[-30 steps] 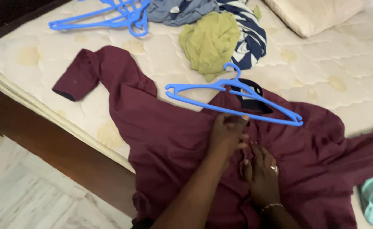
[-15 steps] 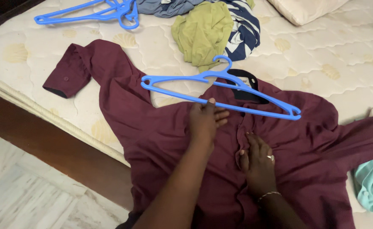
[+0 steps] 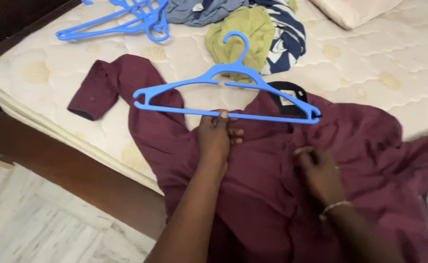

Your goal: The person lays a maroon long-sleeved shirt on a bed, smooths it out, and buttons it from bottom to top. Then the person places a blue plastic hanger into the shirt, adjusts the collar, and hangs the shirt in a wardrobe among other garments.

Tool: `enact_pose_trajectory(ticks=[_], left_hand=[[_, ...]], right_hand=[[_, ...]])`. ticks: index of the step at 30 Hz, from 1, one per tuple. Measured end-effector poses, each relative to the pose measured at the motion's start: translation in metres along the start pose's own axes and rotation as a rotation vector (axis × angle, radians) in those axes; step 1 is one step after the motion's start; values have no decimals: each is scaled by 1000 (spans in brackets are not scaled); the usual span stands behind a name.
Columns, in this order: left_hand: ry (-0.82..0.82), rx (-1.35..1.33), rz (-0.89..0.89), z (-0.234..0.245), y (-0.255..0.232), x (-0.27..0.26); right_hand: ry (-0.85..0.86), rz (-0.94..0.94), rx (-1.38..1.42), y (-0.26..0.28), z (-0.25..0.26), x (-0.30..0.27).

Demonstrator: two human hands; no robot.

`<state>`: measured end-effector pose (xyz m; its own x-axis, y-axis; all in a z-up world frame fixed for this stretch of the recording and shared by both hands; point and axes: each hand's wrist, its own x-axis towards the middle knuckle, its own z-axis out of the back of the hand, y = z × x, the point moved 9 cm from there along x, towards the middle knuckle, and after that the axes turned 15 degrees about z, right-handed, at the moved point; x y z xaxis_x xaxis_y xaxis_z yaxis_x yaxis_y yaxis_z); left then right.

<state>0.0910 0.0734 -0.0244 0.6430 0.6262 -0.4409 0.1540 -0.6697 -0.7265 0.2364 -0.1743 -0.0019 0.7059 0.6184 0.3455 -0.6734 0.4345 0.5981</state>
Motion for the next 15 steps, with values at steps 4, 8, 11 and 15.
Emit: enact_pose_trajectory(ticks=[4, 8, 11, 15], left_hand=[[-16, 17, 5, 5, -1, -1], [-68, 29, 30, 4, 0, 4], [-85, 76, -14, 0, -1, 4], [-72, 114, -19, -4, -4, 8]], right_hand=[[-83, -167, -188, 16, 16, 21], [-116, -185, -181, 24, 1, 32], [-107, -298, -195, -9, -13, 34], [-151, -301, 183, -77, -30, 43]])
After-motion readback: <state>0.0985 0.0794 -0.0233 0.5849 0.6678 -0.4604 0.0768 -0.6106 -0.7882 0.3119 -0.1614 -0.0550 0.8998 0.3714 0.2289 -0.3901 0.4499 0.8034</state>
